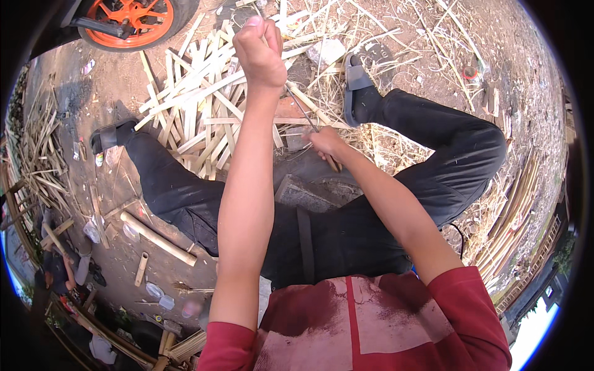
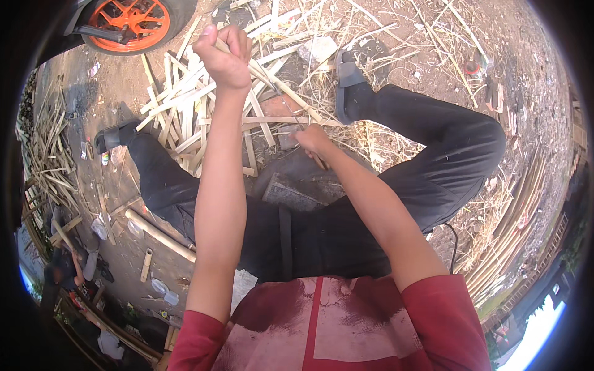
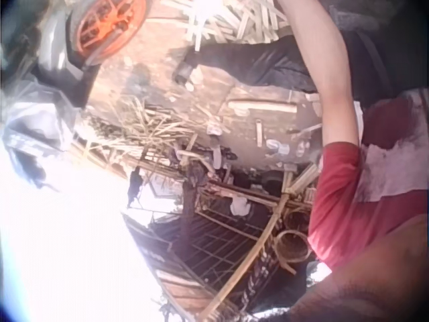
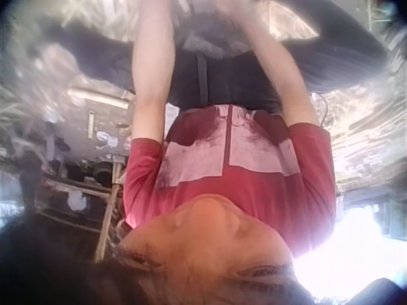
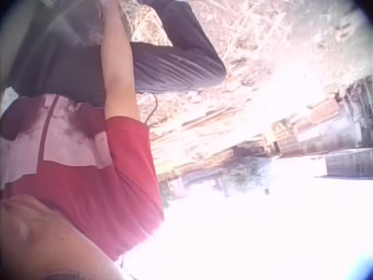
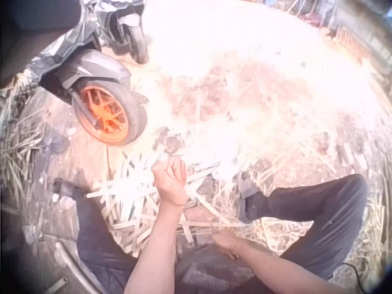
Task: The person shaves a piece of wood with a machete, removing thin layers while holding the wood against a tire on the ground.
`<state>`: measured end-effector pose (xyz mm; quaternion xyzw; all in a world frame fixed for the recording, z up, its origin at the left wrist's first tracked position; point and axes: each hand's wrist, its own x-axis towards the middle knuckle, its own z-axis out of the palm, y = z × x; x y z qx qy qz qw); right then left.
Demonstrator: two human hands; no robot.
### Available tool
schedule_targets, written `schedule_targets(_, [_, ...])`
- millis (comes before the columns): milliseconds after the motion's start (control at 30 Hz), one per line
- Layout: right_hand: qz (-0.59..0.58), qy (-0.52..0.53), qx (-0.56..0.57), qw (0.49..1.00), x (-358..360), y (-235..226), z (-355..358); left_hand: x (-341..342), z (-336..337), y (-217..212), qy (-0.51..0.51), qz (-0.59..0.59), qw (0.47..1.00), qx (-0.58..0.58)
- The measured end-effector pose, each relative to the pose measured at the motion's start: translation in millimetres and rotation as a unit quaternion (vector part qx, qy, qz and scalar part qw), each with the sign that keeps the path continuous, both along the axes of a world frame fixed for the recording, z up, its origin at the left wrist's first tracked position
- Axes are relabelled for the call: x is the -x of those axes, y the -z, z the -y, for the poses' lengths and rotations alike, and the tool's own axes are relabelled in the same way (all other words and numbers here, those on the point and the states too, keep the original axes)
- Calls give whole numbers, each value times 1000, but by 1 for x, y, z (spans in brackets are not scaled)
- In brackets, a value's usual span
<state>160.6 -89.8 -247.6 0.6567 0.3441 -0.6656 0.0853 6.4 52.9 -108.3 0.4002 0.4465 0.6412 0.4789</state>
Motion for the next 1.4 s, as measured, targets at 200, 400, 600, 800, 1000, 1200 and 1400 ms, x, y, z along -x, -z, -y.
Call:
schedule_targets(200, [191, -181, -176, 949, -15, -13, -14, 8, -3, -5, 18, -13, 999, 40])
schedule_targets(400, [204, -316, -196, 906, -33, -34, -50, 27, 31, -3, -19, 55, 996, 62])
schedule_targets(600, [198, -370, -216, 881, -42, -24, -67, 28, 30, -1, -25, 69, 997, 33])
schedule_targets(800, [253, -608, -387, 646, -30, -24, -163, 14, 22, 27, -26, -119, 965, -234])
schedule_targets(1000, [278, -530, -455, 659, 70, -77, -298, 37, 34, 10, 5, 32, 998, -45])
schedule_targets(1200, [72, -37, -342, 936, 41, -70, -190, 144, 67, -47, -128, 252, 959, -27])
schedule_targets(1400, [99, 186, -172, 962, -27, -30, -60, 116, 45, -117, -101, 234, 966, -43])
